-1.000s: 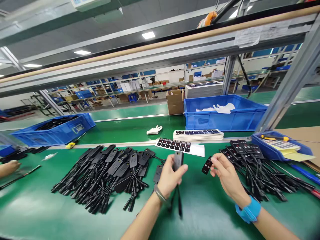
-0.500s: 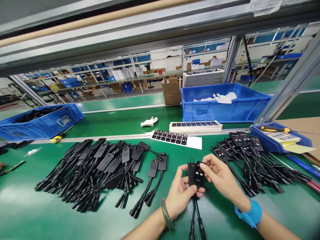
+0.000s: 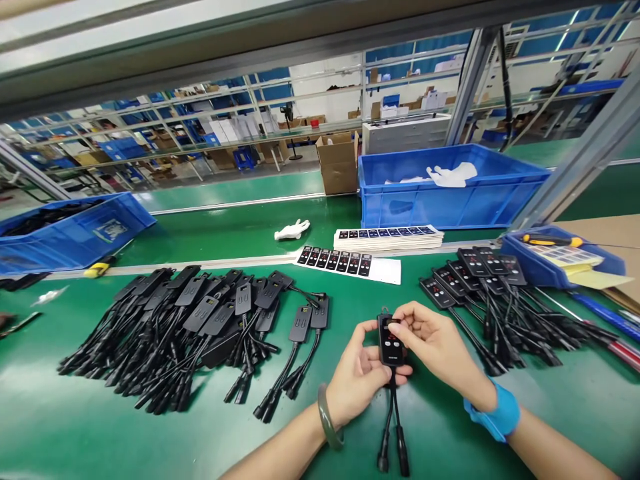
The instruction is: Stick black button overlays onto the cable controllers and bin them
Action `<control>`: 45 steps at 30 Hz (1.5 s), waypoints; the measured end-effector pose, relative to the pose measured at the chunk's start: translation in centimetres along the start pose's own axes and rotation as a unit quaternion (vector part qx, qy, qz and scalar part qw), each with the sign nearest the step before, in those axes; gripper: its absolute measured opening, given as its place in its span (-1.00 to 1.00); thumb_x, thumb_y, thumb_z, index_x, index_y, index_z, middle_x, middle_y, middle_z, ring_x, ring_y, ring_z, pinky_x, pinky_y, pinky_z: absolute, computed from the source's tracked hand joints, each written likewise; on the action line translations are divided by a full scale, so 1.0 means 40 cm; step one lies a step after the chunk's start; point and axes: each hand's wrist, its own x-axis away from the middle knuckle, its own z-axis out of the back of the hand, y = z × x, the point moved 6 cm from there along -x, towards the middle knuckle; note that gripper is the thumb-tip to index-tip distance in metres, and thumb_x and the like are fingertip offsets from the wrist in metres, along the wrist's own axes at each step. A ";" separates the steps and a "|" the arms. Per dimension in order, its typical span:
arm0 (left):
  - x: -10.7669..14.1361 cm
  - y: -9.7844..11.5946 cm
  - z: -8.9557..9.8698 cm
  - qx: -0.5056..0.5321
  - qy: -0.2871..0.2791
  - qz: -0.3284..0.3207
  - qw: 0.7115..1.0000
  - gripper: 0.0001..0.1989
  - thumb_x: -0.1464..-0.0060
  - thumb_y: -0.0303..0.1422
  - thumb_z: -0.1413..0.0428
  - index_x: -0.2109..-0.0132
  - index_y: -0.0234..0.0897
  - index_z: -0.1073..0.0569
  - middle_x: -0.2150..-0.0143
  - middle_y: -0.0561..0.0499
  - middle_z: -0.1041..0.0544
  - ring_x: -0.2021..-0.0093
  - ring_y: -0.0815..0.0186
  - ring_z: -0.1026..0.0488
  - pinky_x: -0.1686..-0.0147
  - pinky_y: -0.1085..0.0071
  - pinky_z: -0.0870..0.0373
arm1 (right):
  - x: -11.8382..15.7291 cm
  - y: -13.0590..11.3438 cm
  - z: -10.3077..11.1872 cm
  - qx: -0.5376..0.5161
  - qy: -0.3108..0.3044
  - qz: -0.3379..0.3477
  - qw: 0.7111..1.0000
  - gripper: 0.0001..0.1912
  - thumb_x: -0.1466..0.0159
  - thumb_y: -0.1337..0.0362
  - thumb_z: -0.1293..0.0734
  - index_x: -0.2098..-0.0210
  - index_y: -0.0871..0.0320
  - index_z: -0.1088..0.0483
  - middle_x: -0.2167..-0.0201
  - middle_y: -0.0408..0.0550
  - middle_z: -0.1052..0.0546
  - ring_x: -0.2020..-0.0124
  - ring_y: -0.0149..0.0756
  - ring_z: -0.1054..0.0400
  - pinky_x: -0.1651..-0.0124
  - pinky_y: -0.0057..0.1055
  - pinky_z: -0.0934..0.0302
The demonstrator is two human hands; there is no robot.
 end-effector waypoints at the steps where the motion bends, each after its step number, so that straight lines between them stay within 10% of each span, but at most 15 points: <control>1: 0.000 -0.001 0.000 0.001 -0.001 0.002 1.000 -0.31 0.16 -0.25 -0.31 -0.04 -0.24 -0.11 0.23 -0.11 -0.49 0.25 0.16 -0.52 0.20 0.23 -0.40 | 0.000 -0.001 0.000 0.003 0.001 0.001 1.000 -0.77 -0.20 0.08 -0.33 0.33 0.12 -0.34 0.50 -0.15 -0.39 0.48 -0.35 -0.29 0.47 -0.46 -0.25; 25: -0.003 -0.014 0.002 -0.075 0.008 -0.043 0.996 -0.37 0.03 -0.19 -0.22 -0.07 -0.27 -0.08 0.29 -0.10 -0.51 0.24 0.16 -0.52 0.23 0.26 -0.43 | 0.000 0.015 0.001 0.022 0.044 -0.036 0.998 -0.77 -0.13 0.12 -0.36 0.41 0.15 -0.33 0.59 -0.20 -0.34 0.58 -0.41 -0.23 0.56 -0.49 -0.15; 31: -0.004 -0.010 0.001 -0.059 0.007 -0.028 0.998 -0.38 0.06 -0.21 -0.24 -0.02 -0.28 -0.08 0.21 -0.16 -0.51 0.27 0.20 -0.53 0.25 0.28 -0.44 | -0.007 0.021 0.020 0.079 0.048 -0.030 0.995 -0.65 -0.14 0.12 -0.37 0.14 0.11 -0.27 0.59 -0.26 -0.34 0.56 -0.38 -0.27 0.52 -0.47 -0.18; 38: -0.010 0.001 0.015 -0.013 0.009 -0.010 1.000 -0.47 0.03 -0.21 -0.18 0.00 -0.29 -0.12 0.26 -0.13 -0.53 0.33 0.16 -0.55 0.29 0.26 -0.46 | -0.017 0.051 -0.014 0.096 -0.054 -0.029 0.993 -0.66 -0.22 0.09 -0.29 0.08 0.11 -0.27 0.44 -0.18 -0.37 0.47 -0.35 -0.31 0.45 -0.45 -0.24; 45: -0.020 0.006 0.041 0.009 0.039 -0.031 0.999 -0.59 -0.11 -0.19 -0.06 -0.02 -0.26 -0.15 0.33 -0.06 -0.54 0.42 0.25 -0.53 0.51 0.49 -0.39 | 0.014 0.037 -0.075 0.032 -0.145 -0.031 0.988 0.00 0.04 0.19 -0.49 -0.27 0.06 0.07 -0.03 0.01 -0.36 0.24 -0.24 -0.39 0.26 -0.38 -0.36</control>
